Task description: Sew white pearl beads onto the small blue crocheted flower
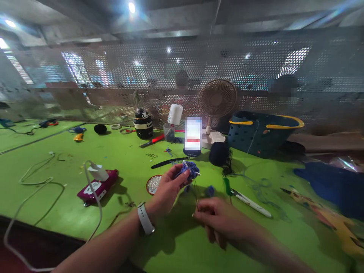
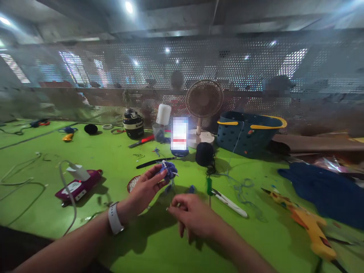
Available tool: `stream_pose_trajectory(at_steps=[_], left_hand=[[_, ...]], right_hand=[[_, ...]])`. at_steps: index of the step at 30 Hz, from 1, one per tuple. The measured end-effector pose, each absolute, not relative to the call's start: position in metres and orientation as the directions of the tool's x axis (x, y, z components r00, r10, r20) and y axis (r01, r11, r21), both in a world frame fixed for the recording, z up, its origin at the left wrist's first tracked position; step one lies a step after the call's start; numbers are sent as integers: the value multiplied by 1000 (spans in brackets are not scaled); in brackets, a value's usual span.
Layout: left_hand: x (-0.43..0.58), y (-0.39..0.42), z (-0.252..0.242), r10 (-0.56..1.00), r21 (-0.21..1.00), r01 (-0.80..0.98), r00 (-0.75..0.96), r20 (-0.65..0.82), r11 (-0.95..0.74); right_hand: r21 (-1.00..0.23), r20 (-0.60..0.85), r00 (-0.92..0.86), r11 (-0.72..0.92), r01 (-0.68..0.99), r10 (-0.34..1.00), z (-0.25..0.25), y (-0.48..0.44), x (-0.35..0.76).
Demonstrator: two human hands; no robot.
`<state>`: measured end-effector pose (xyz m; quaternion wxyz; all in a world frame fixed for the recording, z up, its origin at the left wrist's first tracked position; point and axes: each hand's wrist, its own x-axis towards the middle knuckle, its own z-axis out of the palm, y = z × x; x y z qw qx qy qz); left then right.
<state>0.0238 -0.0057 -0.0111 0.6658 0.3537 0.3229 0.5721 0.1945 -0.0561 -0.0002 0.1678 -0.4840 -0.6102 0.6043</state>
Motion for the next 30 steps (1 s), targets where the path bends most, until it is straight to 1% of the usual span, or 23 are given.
stream_pose_trajectory(at_steps=[1,3,6,8,10,12,13,14,16,19,21,27,30], left_hand=[[24,-6,-10,993,841,-536,120,-12,75],[23,-6,-9,996,849,-528,85,27,22],[23,-6,-7,996,863,-504,59,71,-32],[23,-6,-6,994,872,-488,70,81,-37],[23,-6,-7,992,883,-467,84,94,-44],[24,-6,-8,988,899,-433,99,119,-65],[24,-7,-9,986,909,-409,109,129,-74],[24,-7,-10,983,920,-384,120,138,-82],[25,-9,-11,979,933,-347,143,149,-91],[25,-11,-12,967,939,-331,193,164,-93],[25,-12,-13,959,940,-327,223,175,-95],[25,-13,-15,955,958,-268,246,167,-99],[24,-13,-15,943,967,-236,288,166,-98]], right_hand=[[-890,-390,-492,-183,417,779,3,-58,194],[-869,-352,-531,-58,492,771,11,-60,197],[-794,-207,-550,189,577,809,22,-59,204],[-745,-53,-487,290,600,872,25,-56,209],[-699,127,-369,347,625,921,22,-53,213],[-669,266,-232,352,655,936,17,-49,214],[-668,301,-174,338,663,938,14,-48,214],[-680,308,-133,316,662,942,11,-46,213],[-743,257,-112,271,612,960,5,-44,210],[-841,163,-147,215,496,976,2,-44,202],[-875,134,-167,196,443,977,3,-46,197],[-889,154,-213,229,396,965,2,-48,193],[-890,157,-196,225,396,968,1,-49,193]])
